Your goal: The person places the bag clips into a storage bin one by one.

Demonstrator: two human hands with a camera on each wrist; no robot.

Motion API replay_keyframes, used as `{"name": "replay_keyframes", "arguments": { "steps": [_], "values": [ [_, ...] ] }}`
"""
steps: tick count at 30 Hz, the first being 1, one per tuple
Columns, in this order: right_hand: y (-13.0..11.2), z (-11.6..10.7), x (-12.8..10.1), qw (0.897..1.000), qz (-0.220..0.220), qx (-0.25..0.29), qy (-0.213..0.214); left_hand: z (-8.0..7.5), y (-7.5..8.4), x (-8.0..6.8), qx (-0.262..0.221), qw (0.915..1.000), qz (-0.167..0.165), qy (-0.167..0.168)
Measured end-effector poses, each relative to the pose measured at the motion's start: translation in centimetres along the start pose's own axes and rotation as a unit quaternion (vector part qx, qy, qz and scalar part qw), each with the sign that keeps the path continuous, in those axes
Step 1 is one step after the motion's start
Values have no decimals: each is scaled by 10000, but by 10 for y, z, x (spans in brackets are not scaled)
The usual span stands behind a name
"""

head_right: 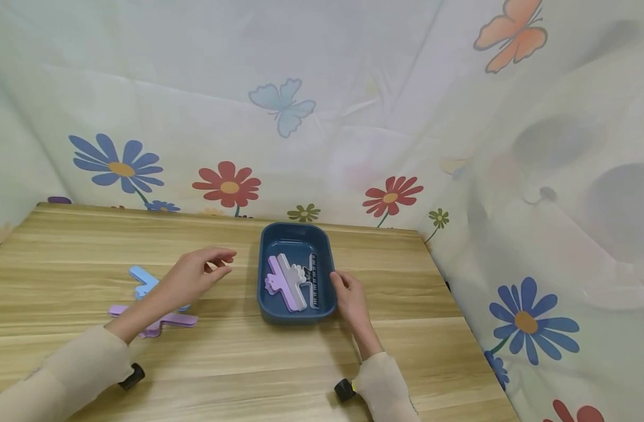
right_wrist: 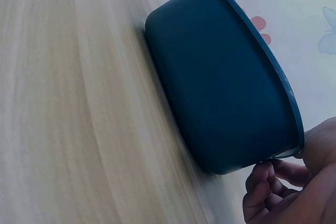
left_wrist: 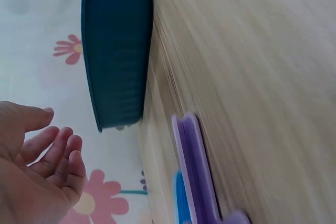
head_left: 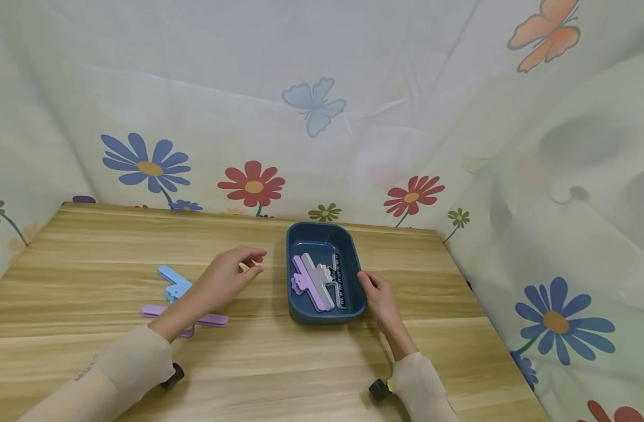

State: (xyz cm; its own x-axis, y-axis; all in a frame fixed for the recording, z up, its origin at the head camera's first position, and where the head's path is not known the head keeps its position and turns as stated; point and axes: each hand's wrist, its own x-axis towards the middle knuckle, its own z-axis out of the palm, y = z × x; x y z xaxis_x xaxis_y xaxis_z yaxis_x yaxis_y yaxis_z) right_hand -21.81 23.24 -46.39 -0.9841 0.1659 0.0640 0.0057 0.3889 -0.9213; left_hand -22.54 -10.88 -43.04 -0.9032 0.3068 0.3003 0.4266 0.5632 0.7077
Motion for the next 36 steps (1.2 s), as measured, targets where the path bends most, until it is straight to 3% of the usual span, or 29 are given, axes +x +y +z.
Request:
{"name": "replay_keyframes", "arguments": {
  "steps": [12,22,36],
  "values": [
    [-5,-1,-2,10000,-19,6,-98,-28,-14,-24,267,9993,-6,264],
    [-49,-4,-25,9998,9,36,-183,-48,-22,-46,408,9977,-47,539],
    [-52,-4,-30,9999,-50,28,-146,-64,-46,-75,710,9928,-197,943]
  ]
}}
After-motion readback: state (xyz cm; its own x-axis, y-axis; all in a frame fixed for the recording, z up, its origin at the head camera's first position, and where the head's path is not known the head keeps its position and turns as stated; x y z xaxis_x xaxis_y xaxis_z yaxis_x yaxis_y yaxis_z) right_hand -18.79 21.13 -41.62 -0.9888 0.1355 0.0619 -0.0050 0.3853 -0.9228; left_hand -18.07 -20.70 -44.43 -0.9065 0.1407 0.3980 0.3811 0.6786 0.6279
